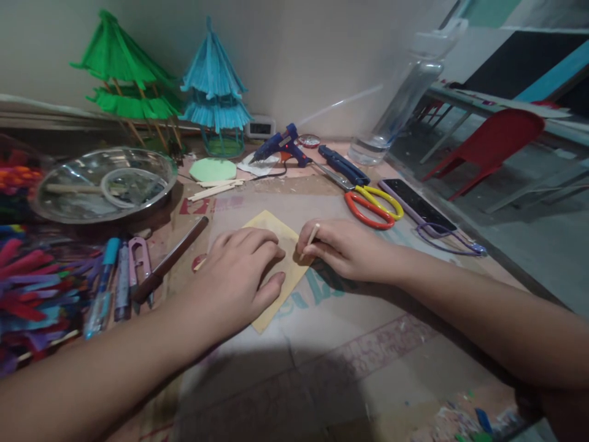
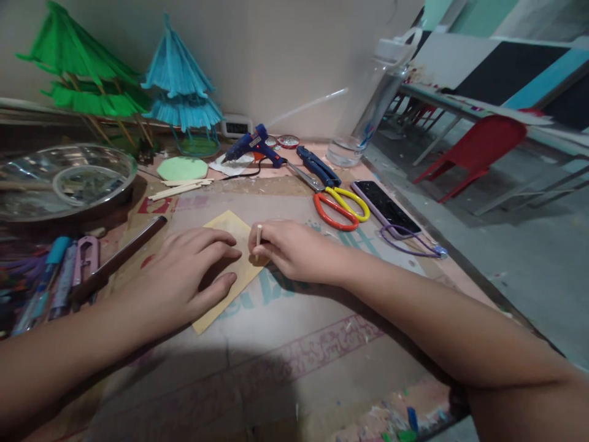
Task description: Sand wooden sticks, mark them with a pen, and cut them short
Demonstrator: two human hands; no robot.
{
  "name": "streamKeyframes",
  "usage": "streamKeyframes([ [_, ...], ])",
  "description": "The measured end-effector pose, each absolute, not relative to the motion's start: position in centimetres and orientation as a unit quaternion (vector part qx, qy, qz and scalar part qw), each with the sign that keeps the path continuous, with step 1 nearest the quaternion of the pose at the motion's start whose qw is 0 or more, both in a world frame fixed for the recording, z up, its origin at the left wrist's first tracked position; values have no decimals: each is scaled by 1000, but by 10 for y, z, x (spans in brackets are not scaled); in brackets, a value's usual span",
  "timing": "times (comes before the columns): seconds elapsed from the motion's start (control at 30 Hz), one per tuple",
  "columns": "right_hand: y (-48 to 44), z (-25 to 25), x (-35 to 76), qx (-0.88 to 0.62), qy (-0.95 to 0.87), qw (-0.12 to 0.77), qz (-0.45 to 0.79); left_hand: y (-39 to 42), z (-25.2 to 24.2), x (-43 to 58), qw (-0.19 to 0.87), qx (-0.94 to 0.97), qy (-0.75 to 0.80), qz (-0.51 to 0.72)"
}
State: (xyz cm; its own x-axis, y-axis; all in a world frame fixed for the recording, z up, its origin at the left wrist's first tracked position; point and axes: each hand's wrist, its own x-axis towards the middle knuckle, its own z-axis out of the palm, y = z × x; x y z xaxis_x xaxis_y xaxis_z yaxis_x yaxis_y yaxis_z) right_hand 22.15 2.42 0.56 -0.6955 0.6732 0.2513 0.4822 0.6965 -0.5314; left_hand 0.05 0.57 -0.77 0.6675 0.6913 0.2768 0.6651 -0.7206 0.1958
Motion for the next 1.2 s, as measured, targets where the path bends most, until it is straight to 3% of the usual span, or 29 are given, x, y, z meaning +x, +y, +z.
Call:
streamKeyframes([
  [0.6, 15, 6, 216, -274, -926, 209, 153, 3, -8, 0, 41, 911, 374, 169],
  [1.2, 16, -3, 217, -217, -929, 270, 126, 2, -6, 2, 57, 913, 374, 154],
])
